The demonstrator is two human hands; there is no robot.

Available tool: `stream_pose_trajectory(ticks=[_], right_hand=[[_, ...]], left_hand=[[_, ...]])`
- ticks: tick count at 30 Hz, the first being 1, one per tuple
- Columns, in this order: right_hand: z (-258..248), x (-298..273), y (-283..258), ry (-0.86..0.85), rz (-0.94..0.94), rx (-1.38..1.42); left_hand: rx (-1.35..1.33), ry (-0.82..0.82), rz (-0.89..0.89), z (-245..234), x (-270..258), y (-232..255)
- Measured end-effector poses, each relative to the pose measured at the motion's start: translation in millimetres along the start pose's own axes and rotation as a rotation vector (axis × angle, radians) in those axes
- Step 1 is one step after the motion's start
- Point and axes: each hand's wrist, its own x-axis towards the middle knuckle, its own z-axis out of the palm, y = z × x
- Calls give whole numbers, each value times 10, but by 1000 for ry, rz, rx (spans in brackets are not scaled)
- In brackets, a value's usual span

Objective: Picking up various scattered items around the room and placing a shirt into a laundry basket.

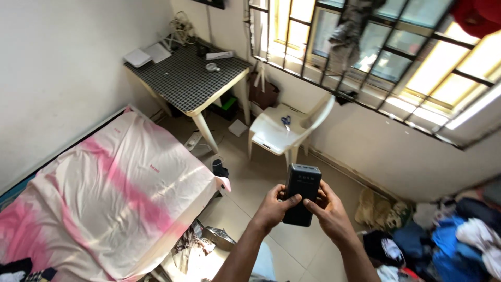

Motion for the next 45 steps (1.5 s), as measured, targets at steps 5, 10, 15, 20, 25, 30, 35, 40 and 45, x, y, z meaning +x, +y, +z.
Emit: stream_pose_trajectory(ticks=[5, 10, 15, 20, 25, 30, 35, 40, 45], right_hand=[[254, 599, -79, -51, 33, -39], [632, 1371, -158, -112, 58, -23], [1053, 2073, -238, -194, 26, -6], [1462, 2642, -510, -208, 10, 17], [1707, 3083, -600, -191, 20, -19], [1825, 3455, -645, -247, -19, 35], [1814, 4071, -477, -325, -18, 126], [1850, 4713, -635, -429, -93, 159], [1834, 5547, -859, -495, -188, 147]], left_hand=[[-64, 71, -50, -356, 330, 175], [-104, 144, -33, -890, 874, 216], [-175, 202, -52, -1457, 1321, 456], [-130, 247, -24, -1934, 1721, 847], [-155, 255, 38, -2271, 2024, 1082], [-35, 322, -48, -2455, 2219, 1389], [-67, 366, -20, -2670, 2715, 1251], [-34, 443, -55, -2808, 3201, 1485], [-169, 407, 135, -3044, 3978, 1664]])
